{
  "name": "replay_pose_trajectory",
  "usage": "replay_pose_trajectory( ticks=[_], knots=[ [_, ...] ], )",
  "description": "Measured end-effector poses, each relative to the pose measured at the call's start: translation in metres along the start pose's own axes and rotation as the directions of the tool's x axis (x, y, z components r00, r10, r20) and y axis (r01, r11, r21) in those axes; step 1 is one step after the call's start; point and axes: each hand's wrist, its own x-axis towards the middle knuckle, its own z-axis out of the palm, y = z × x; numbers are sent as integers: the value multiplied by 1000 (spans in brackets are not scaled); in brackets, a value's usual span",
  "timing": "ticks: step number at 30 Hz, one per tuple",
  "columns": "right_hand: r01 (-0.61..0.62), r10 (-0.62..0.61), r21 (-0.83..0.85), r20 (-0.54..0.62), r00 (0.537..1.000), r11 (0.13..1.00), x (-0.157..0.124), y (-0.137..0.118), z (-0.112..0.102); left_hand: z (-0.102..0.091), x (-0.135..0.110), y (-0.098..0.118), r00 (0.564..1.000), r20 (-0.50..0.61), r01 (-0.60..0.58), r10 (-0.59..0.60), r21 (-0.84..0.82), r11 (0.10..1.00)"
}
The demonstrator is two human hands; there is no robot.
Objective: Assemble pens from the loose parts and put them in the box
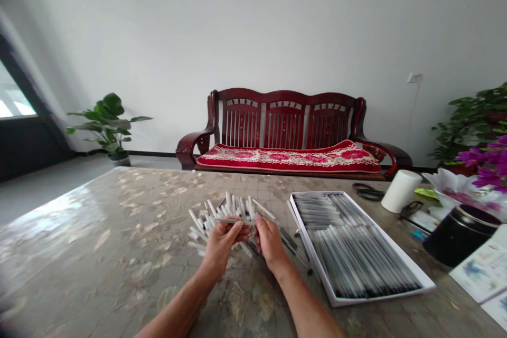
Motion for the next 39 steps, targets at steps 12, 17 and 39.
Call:
replay_pose_trajectory(
  ticks=[12,17,39],
  knots=[
    [194,-156,-197,190,969,961,8,-1,-14,-15,-6,20,719,424,566,-551,103,818],
    [245,-212,-515,124,969,822,25,2,-13,-20,8,18,934,162,344,-319,-157,926],
    [297,-288,-890,201,936,347,53,-1,36,-39,34,9,900,-435,-143,8,-279,950]
  ],
)
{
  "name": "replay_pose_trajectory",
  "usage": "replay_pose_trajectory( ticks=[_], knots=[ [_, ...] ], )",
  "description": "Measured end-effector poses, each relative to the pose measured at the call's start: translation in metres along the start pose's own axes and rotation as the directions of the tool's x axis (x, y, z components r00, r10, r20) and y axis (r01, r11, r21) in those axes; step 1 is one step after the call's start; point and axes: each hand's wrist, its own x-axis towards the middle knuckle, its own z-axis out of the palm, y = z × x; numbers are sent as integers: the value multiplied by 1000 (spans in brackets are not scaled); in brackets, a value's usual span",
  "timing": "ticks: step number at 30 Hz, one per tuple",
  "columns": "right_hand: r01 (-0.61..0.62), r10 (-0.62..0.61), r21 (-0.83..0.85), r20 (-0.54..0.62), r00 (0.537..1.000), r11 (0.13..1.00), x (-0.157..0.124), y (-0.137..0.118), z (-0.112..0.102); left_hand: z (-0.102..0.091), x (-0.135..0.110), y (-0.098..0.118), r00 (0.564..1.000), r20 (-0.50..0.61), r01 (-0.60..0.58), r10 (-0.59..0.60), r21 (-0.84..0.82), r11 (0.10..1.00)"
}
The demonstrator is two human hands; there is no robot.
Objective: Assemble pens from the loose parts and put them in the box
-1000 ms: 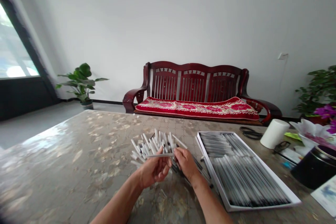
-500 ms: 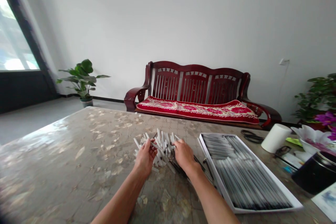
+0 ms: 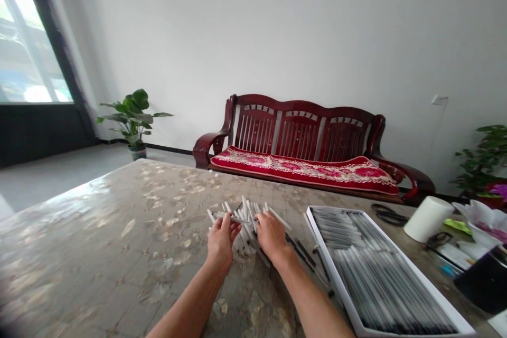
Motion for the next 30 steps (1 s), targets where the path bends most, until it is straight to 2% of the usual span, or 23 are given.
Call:
replay_pose_trajectory(
  ticks=[9,14,17,20,25,30],
  knots=[
    [60,-4,311,-179,984,948,-29,7,-11,3,-8,0,999,23,24,-23,-22,999],
    [63,11,371,-193,981,926,-34,6,-13,5,-14,-2,997,64,38,-39,14,999],
    [62,14,358,-204,979,932,-36,8,-13,6,-16,-4,996,76,48,-49,22,999],
    [70,-9,278,-214,977,958,-38,11,-14,6,-18,-5,995,82,58,-59,24,998],
    [64,-45,122,-156,987,990,-40,18,-15,7,-19,-6,996,77,39,-40,13,999],
    [71,-59,97,-129,990,993,-43,19,-14,7,-21,-8,993,113,38,-42,38,999]
  ],
)
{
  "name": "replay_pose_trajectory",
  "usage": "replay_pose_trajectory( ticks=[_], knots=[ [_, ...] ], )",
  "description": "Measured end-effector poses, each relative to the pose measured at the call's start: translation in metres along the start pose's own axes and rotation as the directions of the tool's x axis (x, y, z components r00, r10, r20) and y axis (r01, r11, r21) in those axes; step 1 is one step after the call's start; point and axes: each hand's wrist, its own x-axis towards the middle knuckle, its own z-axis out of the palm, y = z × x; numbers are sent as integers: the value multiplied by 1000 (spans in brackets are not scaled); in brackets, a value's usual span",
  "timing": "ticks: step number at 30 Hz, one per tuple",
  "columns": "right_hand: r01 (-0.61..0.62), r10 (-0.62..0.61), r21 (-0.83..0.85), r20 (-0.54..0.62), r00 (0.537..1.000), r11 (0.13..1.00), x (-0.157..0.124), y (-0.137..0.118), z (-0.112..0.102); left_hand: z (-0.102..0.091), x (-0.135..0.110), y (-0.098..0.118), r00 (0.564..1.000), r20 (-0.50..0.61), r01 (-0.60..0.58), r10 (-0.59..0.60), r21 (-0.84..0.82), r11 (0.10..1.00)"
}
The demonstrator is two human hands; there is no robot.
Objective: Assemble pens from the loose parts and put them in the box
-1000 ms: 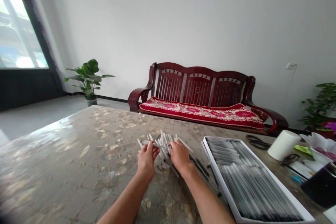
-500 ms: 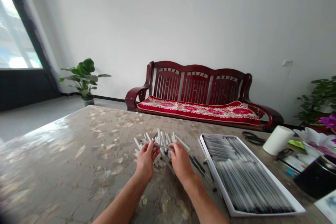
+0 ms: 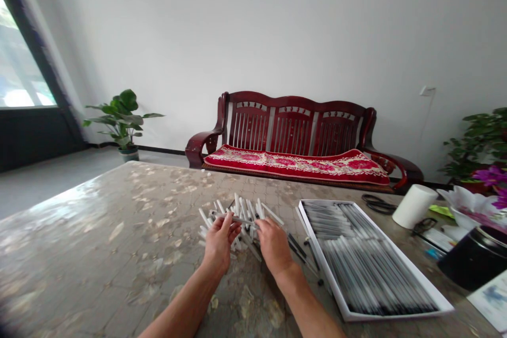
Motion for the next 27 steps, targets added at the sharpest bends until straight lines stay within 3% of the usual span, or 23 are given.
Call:
replay_pose_trajectory(
  ticks=[19,23,27],
  knots=[
    [54,-55,-17,-37,998,998,-6,-4,-6,0,-4,-11,997,77,-28,20,103,994],
    [-94,96,138,-6,995,986,-3,-10,-17,1,-4,-10,991,134,-29,14,111,993],
    [-288,251,398,145,957,871,6,-13,-28,2,-6,-6,983,182,-16,-3,102,995]
  ],
)
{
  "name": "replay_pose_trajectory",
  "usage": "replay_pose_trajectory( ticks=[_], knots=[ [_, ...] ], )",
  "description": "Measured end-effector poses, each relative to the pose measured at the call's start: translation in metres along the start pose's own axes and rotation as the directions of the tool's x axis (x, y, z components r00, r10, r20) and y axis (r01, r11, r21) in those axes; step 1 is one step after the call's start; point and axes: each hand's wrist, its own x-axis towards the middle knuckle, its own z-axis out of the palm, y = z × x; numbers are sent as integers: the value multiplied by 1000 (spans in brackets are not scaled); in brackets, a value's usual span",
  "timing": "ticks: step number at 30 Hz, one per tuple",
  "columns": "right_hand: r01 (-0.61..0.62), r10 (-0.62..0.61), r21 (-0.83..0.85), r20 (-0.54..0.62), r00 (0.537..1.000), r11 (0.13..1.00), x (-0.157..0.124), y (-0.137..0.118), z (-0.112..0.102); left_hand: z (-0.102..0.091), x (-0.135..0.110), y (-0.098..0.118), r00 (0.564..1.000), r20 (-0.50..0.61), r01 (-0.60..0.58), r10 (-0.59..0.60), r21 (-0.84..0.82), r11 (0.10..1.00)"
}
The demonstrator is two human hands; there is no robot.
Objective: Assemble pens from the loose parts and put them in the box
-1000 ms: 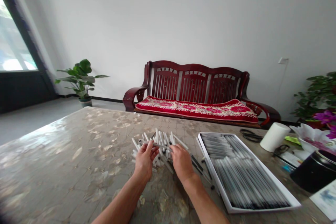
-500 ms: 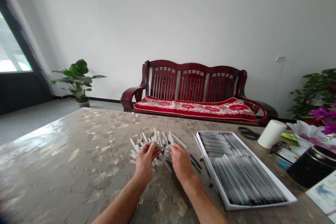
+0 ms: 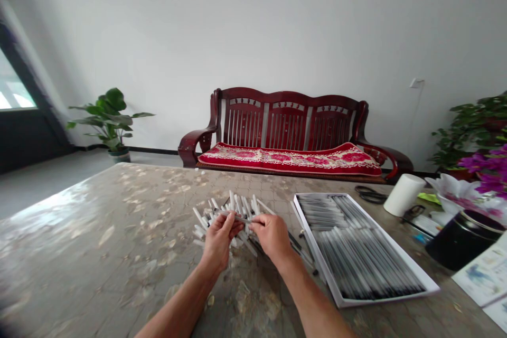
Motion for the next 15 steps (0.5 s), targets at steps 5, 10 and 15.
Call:
replay_pose_trajectory(
  ticks=[5,10,15],
  knots=[
    [-290,237,295,204,950,910,4,-1,-6,0,0,2,999,50,-10,7,47,999],
    [-192,153,183,207,966,964,-11,-3,-21,3,-6,-5,994,110,-1,-8,87,996],
    [123,-102,-301,83,991,946,-21,8,-56,10,-15,-6,980,193,-10,-39,245,969]
  ],
)
